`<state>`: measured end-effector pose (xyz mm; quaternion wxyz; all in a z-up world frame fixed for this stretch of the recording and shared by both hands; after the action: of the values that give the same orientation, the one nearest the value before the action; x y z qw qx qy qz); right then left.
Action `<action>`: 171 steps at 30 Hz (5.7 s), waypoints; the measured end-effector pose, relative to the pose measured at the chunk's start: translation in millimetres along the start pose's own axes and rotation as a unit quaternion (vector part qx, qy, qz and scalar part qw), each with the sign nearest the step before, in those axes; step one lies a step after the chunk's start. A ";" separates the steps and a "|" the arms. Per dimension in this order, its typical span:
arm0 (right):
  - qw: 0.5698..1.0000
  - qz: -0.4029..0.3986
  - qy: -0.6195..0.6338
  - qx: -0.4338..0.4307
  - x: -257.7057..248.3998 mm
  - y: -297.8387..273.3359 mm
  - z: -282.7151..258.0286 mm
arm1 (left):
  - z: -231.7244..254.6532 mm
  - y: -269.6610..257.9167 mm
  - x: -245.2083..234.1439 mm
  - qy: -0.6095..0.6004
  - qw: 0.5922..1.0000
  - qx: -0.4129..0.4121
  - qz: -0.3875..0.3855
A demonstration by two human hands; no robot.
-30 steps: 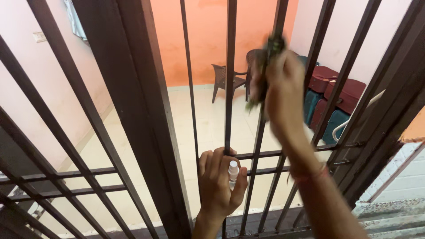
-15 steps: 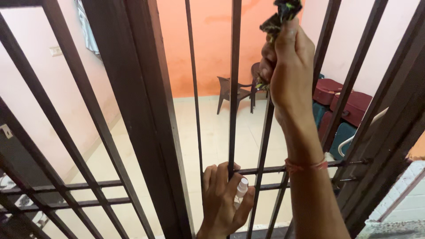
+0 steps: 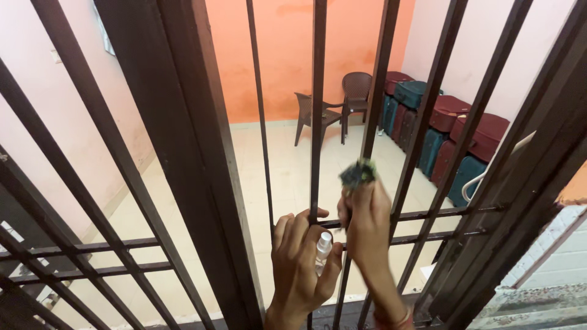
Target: The person cleans a metal gate by repeatedly spraying a liquid from a small bottle and wiping the bars with a cloth. The person holds the bottle in the left hand and wipes with the right hand, moving along the vertical bars of the gate.
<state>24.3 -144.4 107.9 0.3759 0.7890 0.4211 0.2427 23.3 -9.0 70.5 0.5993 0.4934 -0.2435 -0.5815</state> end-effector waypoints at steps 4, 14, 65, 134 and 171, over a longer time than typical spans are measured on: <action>1.000 0.008 -0.010 -0.019 2.8 -14.9 -0.6 | 1.4 -2.8 -3.8 -0.018 1.000 0.001 -0.001; 0.983 -0.103 0.060 -0.140 6.9 109.4 -81.9 | -4.3 -14.9 -1.0 -0.072 0.995 0.010 0.065; 0.978 -0.112 0.126 -0.127 0.7 162.1 -98.5 | 41.2 60.0 -32.6 -0.013 0.983 0.047 0.174; 0.997 0.032 0.064 0.001 -3.3 -11.6 10.9 | 38.8 58.8 -32.4 -0.058 0.984 0.018 0.169; 0.992 -0.015 0.126 0.028 -0.5 -6.2 9.5 | 38.0 61.1 -38.4 -0.085 0.984 -0.007 0.157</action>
<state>27.7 -146.3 97.2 0.3012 0.7560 0.4835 0.3223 10.4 5.3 149.7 0.6637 0.3935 -0.3638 -0.5219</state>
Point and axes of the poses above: each hand's wrist, its own y-axis towards the middle knuckle, its own x-axis out of the palm, z = x × y, the point moved 7 cm from there along y, towards the middle knuckle, and after that the axes turned 6 degrees about -x, right-handed, at the moved point
